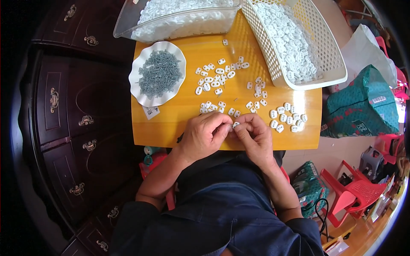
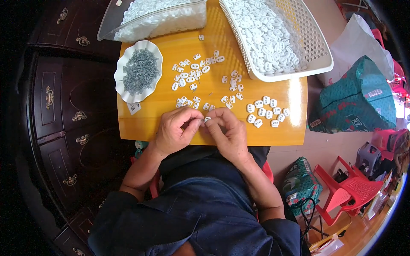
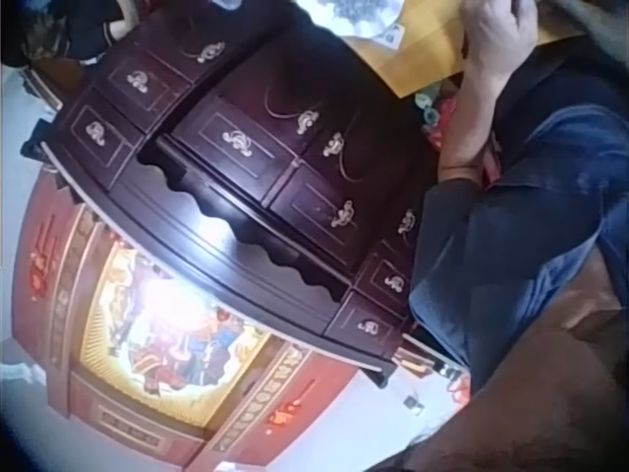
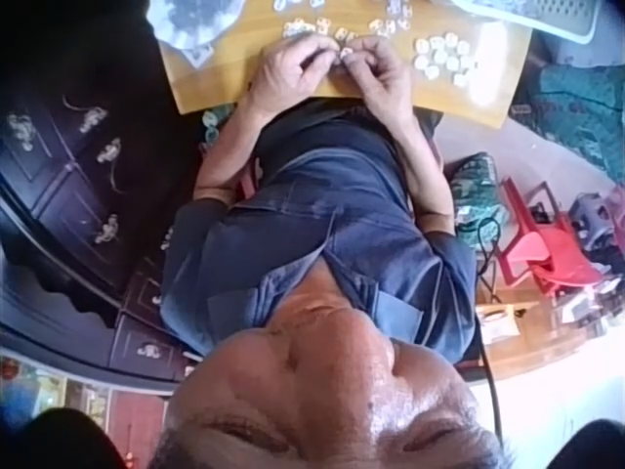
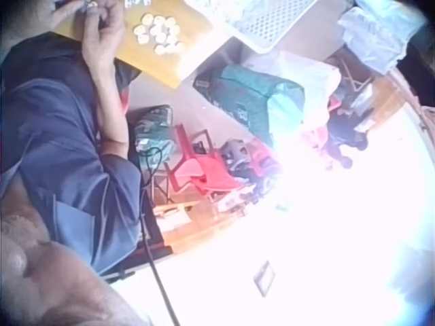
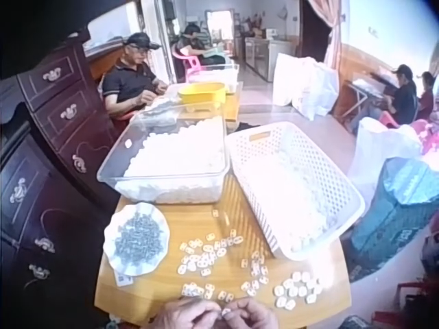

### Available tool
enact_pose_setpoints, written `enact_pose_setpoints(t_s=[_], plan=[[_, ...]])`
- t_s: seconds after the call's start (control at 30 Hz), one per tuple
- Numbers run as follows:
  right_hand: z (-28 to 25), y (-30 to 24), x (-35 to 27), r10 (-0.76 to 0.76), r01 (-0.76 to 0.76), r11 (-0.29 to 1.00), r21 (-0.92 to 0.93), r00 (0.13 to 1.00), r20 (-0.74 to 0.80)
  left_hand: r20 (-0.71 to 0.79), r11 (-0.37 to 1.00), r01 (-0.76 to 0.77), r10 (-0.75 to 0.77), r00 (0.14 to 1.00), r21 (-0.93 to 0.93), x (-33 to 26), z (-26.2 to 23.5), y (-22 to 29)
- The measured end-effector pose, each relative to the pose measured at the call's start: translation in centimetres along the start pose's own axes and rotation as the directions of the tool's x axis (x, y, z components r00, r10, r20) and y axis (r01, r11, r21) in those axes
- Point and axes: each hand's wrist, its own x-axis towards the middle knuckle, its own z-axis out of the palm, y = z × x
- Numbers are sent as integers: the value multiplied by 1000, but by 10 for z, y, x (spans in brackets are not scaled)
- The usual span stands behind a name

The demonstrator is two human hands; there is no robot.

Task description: Assembling small white plastic components by inserting metal pins by hand.

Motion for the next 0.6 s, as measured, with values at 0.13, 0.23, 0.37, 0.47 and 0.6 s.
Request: enact_pose_setpoints(t_s=[0.13, 0.23, 0.37, 0.47, 0.6], plan=[[1, 2, 0, -46, 46, 996, -81, 999, -4, 8, 999, 12, -13, 1000, 32, 0, -1, 3], [3, 0, 0, -51, 50, 996, -77, 999, -13, 8, 997, 3, -3, 1000, 72, 1, 0, 3], [3, 1, 1, -131, 123, 970, -212, 991, -25, 8, 996, 5, -5, 1000, 85, 3, 1, 3], [4, 0, 2, -171, 157, 950, -270, 985, -27, 11, 996, 20, -21, 1000, 82, 3, 2, 2], [2, 3, 3, -171, 156, 949, -273, 985, -30, 17, 996, 29, -31, 999, 84, 5, 2, 3]])
